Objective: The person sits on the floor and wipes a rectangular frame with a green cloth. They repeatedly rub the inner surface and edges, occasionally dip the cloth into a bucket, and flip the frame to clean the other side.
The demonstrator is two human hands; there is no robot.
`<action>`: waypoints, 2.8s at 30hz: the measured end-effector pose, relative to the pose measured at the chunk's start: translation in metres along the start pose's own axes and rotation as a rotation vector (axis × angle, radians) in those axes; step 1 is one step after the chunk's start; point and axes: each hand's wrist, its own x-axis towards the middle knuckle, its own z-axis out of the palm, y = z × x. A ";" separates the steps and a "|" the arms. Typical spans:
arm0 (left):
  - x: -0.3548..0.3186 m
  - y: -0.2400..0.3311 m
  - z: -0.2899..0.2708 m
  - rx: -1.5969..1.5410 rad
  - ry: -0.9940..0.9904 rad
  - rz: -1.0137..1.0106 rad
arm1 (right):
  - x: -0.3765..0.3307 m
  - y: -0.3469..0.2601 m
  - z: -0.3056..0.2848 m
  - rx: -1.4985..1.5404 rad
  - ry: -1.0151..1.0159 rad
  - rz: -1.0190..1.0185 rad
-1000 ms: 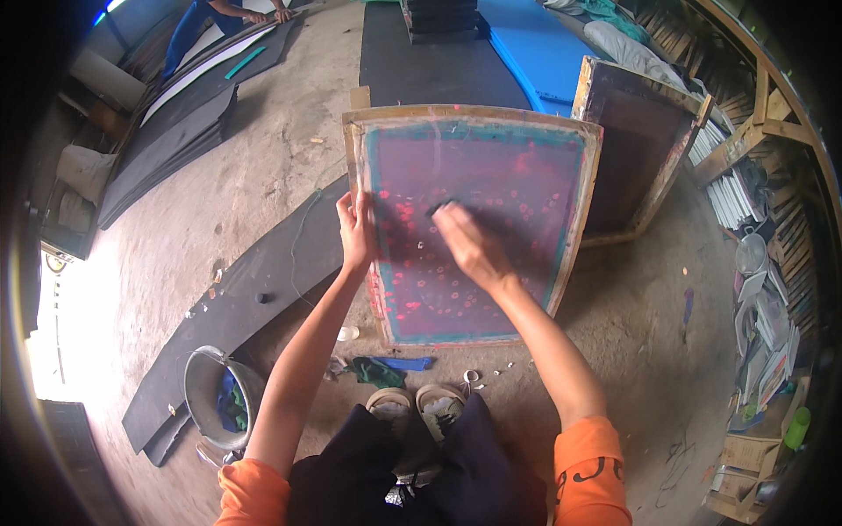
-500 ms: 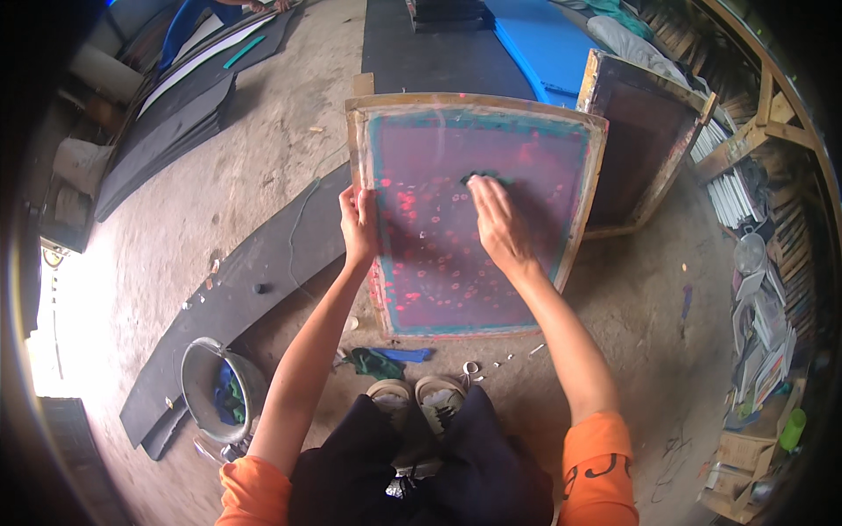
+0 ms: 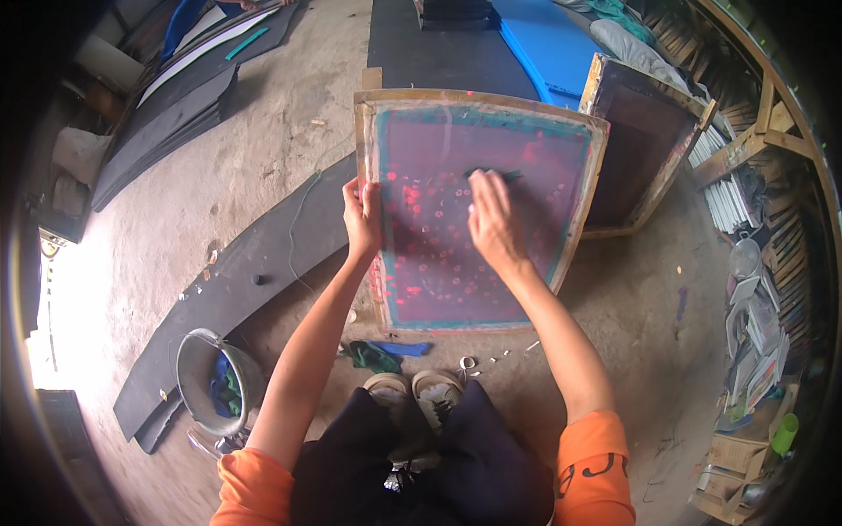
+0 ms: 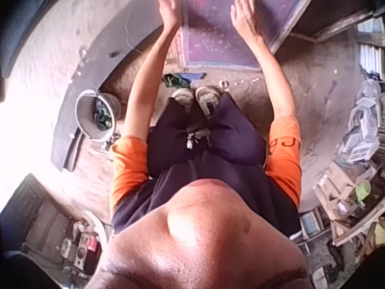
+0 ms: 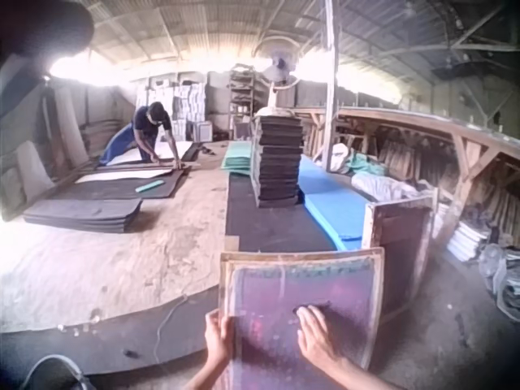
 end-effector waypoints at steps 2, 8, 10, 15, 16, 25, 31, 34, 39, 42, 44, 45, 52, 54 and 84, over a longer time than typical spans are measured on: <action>0.002 -0.007 -0.001 0.006 0.029 0.033 | -0.011 0.006 0.004 0.138 -0.170 -0.213; -0.003 0.006 0.003 -0.040 0.011 -0.068 | -0.023 0.004 0.004 -0.046 -0.189 -0.076; -0.001 0.000 0.001 -0.040 0.041 -0.038 | -0.037 0.000 0.008 0.035 -0.458 -0.295; -0.004 0.007 0.001 -0.013 0.029 -0.052 | -0.011 0.020 0.008 -0.217 -0.141 -0.003; -0.002 0.003 -0.001 -0.013 0.029 -0.048 | -0.013 0.002 0.016 -0.142 -0.117 0.039; 0.001 -0.001 0.004 -0.004 0.051 0.015 | 0.011 0.025 0.014 -0.060 0.111 0.134; -0.001 -0.004 0.001 -0.003 0.056 0.017 | -0.006 0.007 0.037 0.073 -0.463 -0.744; -0.001 -0.003 0.000 -0.012 0.041 -0.019 | 0.032 0.008 0.023 -0.069 -0.163 -0.264; 0.001 -0.009 0.000 -0.014 0.070 0.059 | 0.000 -0.019 0.036 0.029 -0.370 -0.418; 0.001 -0.004 0.002 0.002 0.054 0.003 | 0.029 0.015 0.024 -0.210 -0.274 -0.550; -0.002 0.003 0.003 -0.040 0.037 -0.093 | 0.017 -0.010 0.033 -0.144 -0.150 -0.191; -0.004 0.001 0.000 -0.052 0.047 -0.068 | 0.008 -0.028 0.036 -0.101 -0.085 -0.024; 0.001 -0.003 -0.001 -0.038 0.044 -0.058 | 0.025 0.004 0.025 -0.225 -0.290 -0.416; -0.001 -0.004 0.000 -0.040 0.038 -0.057 | 0.029 -0.016 0.030 -0.121 -0.165 -0.148; -0.001 0.003 -0.002 0.006 0.041 0.008 | 0.008 -0.017 0.035 0.059 -0.156 -0.304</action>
